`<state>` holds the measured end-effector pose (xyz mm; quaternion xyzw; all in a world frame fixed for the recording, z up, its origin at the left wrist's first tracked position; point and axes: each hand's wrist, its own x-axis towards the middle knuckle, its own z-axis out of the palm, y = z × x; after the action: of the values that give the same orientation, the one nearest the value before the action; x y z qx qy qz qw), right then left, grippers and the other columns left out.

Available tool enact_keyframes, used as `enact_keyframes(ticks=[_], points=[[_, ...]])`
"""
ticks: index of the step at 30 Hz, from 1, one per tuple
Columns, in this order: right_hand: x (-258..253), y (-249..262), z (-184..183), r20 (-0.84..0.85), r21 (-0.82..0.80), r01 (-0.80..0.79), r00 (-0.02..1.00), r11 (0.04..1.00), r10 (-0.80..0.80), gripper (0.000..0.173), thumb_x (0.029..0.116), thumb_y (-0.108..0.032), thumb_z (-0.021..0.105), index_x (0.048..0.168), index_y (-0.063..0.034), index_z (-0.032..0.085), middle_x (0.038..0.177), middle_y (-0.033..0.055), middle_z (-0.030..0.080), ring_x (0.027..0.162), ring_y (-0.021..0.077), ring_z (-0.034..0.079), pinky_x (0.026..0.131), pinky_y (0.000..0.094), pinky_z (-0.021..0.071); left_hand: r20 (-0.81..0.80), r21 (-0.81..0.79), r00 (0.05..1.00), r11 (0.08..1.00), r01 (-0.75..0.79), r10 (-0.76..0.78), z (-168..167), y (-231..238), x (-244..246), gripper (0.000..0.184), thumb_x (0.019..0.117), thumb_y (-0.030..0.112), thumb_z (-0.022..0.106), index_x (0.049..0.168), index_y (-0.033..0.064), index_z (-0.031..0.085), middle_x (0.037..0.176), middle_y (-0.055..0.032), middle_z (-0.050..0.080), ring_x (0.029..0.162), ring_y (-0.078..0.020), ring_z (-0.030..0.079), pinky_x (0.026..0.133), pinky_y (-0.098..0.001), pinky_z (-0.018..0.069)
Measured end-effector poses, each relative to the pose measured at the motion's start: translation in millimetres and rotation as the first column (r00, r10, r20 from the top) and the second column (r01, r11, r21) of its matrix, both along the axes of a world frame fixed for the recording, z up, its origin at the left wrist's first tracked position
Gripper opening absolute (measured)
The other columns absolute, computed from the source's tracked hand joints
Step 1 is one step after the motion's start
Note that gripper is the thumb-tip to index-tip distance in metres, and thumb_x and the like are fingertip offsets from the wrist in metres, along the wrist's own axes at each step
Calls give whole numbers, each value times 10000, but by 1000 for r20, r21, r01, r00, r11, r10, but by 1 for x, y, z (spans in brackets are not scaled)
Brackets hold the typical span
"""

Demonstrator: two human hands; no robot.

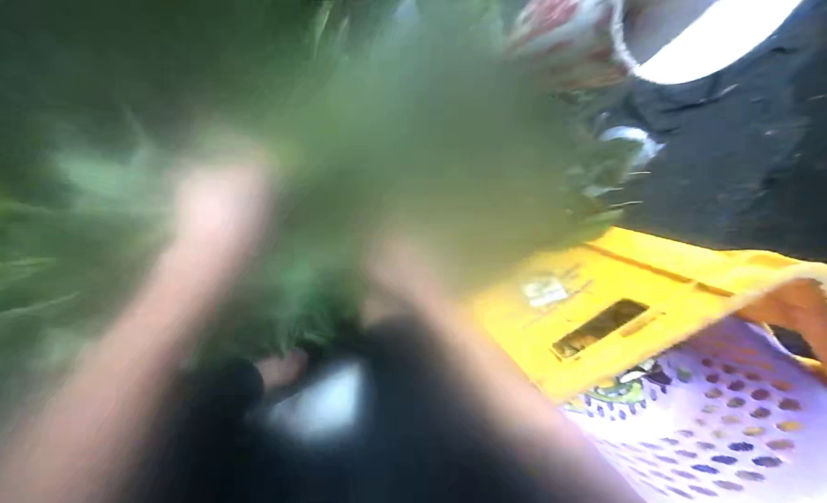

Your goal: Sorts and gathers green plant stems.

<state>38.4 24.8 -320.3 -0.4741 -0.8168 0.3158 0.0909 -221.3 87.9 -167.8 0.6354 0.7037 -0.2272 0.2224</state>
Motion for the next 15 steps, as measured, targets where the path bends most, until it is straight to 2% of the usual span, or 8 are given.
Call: enact_keyframes(ticks=[2, 3, 4, 6, 8, 11, 13, 15], points=[[-12, -5, -7, 86, -122, -136, 985, 983, 147, 483, 944, -482, 653, 1343, -211, 676, 1453, 158, 568, 1431, 427, 427, 1112, 793, 240, 10, -16, 999, 999, 47, -47, -22, -2, 2, 226, 1030, 117, 528, 1214, -11, 556, 928, -289, 646, 798, -527, 670, 622, -654, 507], [-12, -8, -11, 124, -188, -166, 974, 968, 191, 487, 941, -478, 663, 1365, -238, 664, 1505, 181, 514, 1470, 455, 356, 1110, 832, 161, -9, -17, 998, 998, 61, -61, -26, 1, 1, 224, 1033, 110, 516, 1221, -6, 555, 926, -288, 643, 791, -526, 667, 611, -647, 503], [-11, -11, -14, 148, -231, -182, 964, 956, 220, 449, 959, -447, 656, 1358, -242, 675, 1507, 205, 509, 1475, 470, 343, 1111, 842, 123, -48, -10, 996, 997, 76, -77, -25, 7, -1, 226, 1038, 105, 496, 1228, -4, 550, 915, -285, 639, 779, -524, 666, 595, -639, 499], [-2, -17, -22, 156, -221, -202, 958, 954, 239, 372, 1014, -384, 589, 1350, -256, 684, 1439, 207, 579, 1428, 465, 428, 1119, 834, 133, -136, -15, 988, 997, 77, -79, -12, 26, -6, 235, 1046, 94, 473, 1249, -10, 530, 909, -301, 625, 777, -544, 655, 584, -651, 484], [4, -22, -24, 131, -195, -193, 966, 962, 221, 343, 1028, -347, 556, 1331, -270, 698, 1385, 181, 627, 1379, 438, 501, 1114, 829, 169, -169, 25, 980, 993, 111, -105, 5, 45, -13, 245, 1056, 104, 460, 1257, -22, 521, 926, -324, 614, 803, -577, 641, 597, -678, 469], [2, -23, -17, 40, -162, -135, 989, 977, 143, 314, 969, -302, 623, 1250, -229, 741, 1319, 142, 670, 1333, 414, 550, 1089, 838, 206, -75, 251, 971, 938, 240, -228, 18, 74, -23, 232, 1064, 128, 470, 1182, -32, 590, 935, -343, 624, 850, -590, 631, 628, -691, 466], [-8, -19, -10, -22, -93, -63, 998, 994, 61, 260, 943, -311, 662, 1135, -180, 779, 1268, 124, 696, 1288, 401, 590, 1055, 840, 261, -25, 372, 936, 866, 334, -351, 10, 94, -28, 265, 1083, 192, 459, 1165, -1, 621, 902, -314, 647, 815, -560, 642, 622, -667, 471], [-20, -14, -6, -21, -37, -37, 999, 999, 36, 280, 929, -362, 677, 1093, -163, 787, 1224, 119, 711, 1246, 399, 619, 1028, 846, 286, 4, 396, 856, 787, 473, -516, -16, 112, -30, 225, 1060, 108, 475, 1239, 33, 588, 929, -246, 645, 769, -478, 658, 591, -581, 497]])
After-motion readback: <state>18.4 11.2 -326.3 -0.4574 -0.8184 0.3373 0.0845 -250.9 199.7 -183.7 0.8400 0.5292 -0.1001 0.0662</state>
